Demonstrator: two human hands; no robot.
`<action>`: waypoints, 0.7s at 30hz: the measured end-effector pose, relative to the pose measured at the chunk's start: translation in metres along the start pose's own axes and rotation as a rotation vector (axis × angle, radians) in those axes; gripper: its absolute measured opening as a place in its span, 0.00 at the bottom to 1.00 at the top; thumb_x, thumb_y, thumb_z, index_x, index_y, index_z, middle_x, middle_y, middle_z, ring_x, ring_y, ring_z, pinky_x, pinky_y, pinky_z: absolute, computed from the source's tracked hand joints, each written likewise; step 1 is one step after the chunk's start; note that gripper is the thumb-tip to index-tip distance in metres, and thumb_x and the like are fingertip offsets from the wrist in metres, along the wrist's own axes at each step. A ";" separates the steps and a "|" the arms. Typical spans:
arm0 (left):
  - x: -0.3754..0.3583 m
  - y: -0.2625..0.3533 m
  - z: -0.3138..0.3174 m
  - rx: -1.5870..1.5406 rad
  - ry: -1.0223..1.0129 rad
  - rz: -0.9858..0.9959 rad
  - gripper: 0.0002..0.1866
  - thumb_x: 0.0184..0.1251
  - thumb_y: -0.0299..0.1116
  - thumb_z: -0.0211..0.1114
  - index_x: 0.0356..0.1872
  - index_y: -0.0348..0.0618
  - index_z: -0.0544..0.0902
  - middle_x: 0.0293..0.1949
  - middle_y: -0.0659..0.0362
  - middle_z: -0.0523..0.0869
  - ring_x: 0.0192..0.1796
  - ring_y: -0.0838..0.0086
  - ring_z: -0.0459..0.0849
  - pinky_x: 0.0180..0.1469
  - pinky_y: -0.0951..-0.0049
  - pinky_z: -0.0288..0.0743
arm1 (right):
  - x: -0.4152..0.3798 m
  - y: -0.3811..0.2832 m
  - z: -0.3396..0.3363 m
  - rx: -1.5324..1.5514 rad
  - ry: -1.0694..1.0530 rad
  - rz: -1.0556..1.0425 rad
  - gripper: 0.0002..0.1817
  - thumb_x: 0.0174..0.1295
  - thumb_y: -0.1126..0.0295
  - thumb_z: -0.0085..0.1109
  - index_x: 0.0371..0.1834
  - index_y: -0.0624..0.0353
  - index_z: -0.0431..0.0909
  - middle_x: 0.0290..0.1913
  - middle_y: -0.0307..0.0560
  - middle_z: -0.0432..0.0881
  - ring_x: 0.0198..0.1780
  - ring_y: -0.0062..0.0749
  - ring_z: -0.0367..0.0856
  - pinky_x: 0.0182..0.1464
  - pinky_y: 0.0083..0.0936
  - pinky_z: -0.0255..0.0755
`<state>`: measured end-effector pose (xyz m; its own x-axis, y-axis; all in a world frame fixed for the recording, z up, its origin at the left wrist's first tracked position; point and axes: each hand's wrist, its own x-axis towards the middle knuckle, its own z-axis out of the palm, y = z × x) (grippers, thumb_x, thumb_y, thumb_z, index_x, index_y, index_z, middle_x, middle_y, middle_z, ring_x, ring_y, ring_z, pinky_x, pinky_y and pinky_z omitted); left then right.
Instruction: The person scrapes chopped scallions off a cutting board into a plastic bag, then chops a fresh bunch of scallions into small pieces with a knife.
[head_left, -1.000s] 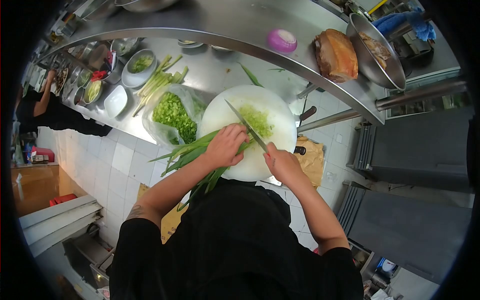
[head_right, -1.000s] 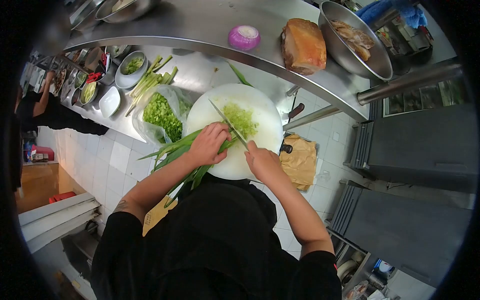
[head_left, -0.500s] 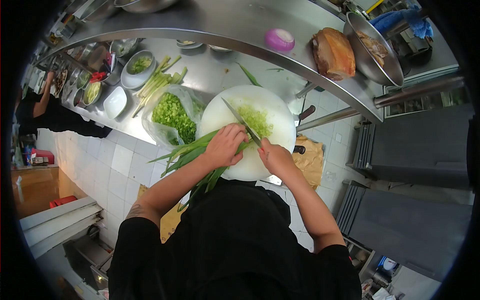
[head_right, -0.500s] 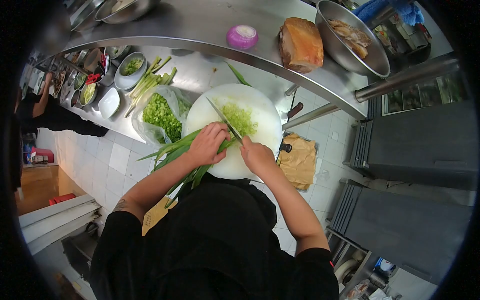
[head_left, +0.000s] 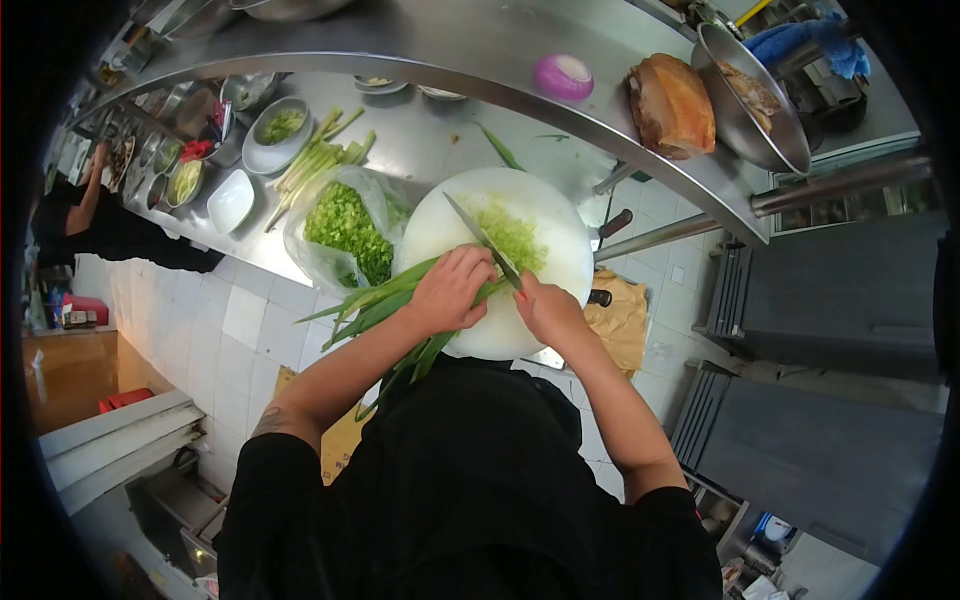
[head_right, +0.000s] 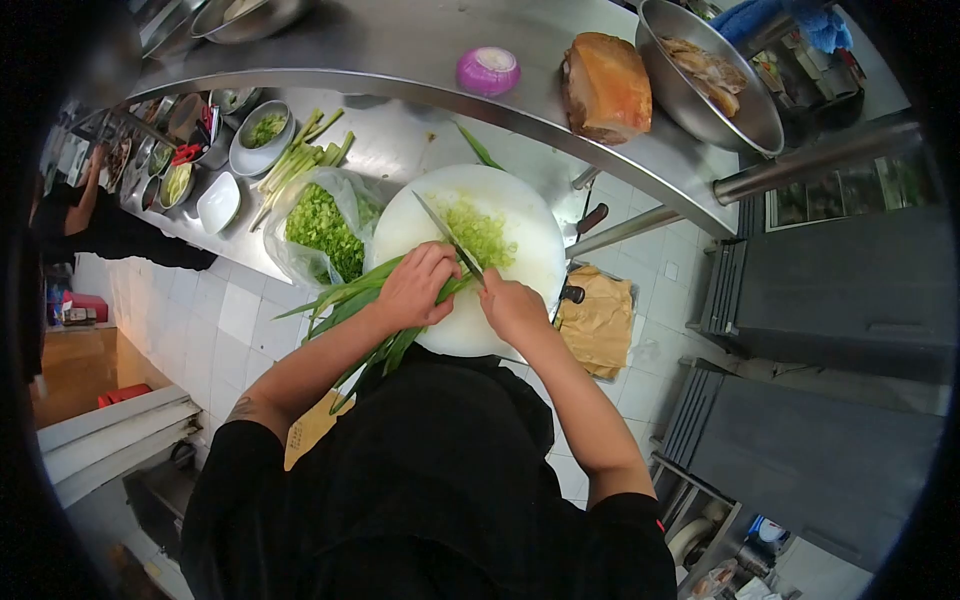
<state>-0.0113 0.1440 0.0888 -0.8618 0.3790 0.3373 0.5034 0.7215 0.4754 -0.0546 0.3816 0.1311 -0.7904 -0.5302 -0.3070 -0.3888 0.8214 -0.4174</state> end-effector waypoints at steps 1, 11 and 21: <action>0.001 0.000 0.000 -0.004 0.003 0.003 0.29 0.51 0.31 0.80 0.56 0.45 0.80 0.63 0.48 0.79 0.68 0.47 0.79 0.72 0.50 0.76 | -0.015 -0.009 -0.020 -0.008 -0.019 0.014 0.13 0.84 0.61 0.58 0.54 0.59 0.71 0.34 0.67 0.90 0.42 0.72 0.91 0.47 0.66 0.81; -0.001 0.000 0.000 -0.010 0.022 0.006 0.27 0.52 0.32 0.80 0.55 0.44 0.79 0.62 0.48 0.79 0.67 0.46 0.79 0.71 0.50 0.77 | -0.011 0.018 0.038 0.036 0.056 0.001 0.13 0.84 0.62 0.58 0.54 0.60 0.71 0.33 0.67 0.90 0.39 0.73 0.90 0.44 0.67 0.81; -0.002 0.005 -0.004 0.049 0.031 0.026 0.25 0.57 0.34 0.80 0.54 0.45 0.79 0.61 0.49 0.80 0.67 0.48 0.79 0.70 0.51 0.75 | -0.052 -0.007 -0.030 -0.009 0.016 0.010 0.12 0.84 0.62 0.58 0.51 0.60 0.71 0.31 0.65 0.89 0.37 0.71 0.90 0.42 0.65 0.82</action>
<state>-0.0064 0.1449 0.0934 -0.8456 0.3802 0.3746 0.5212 0.7397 0.4258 -0.0250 0.4098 0.1761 -0.8017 -0.5183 -0.2978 -0.3847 0.8287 -0.4065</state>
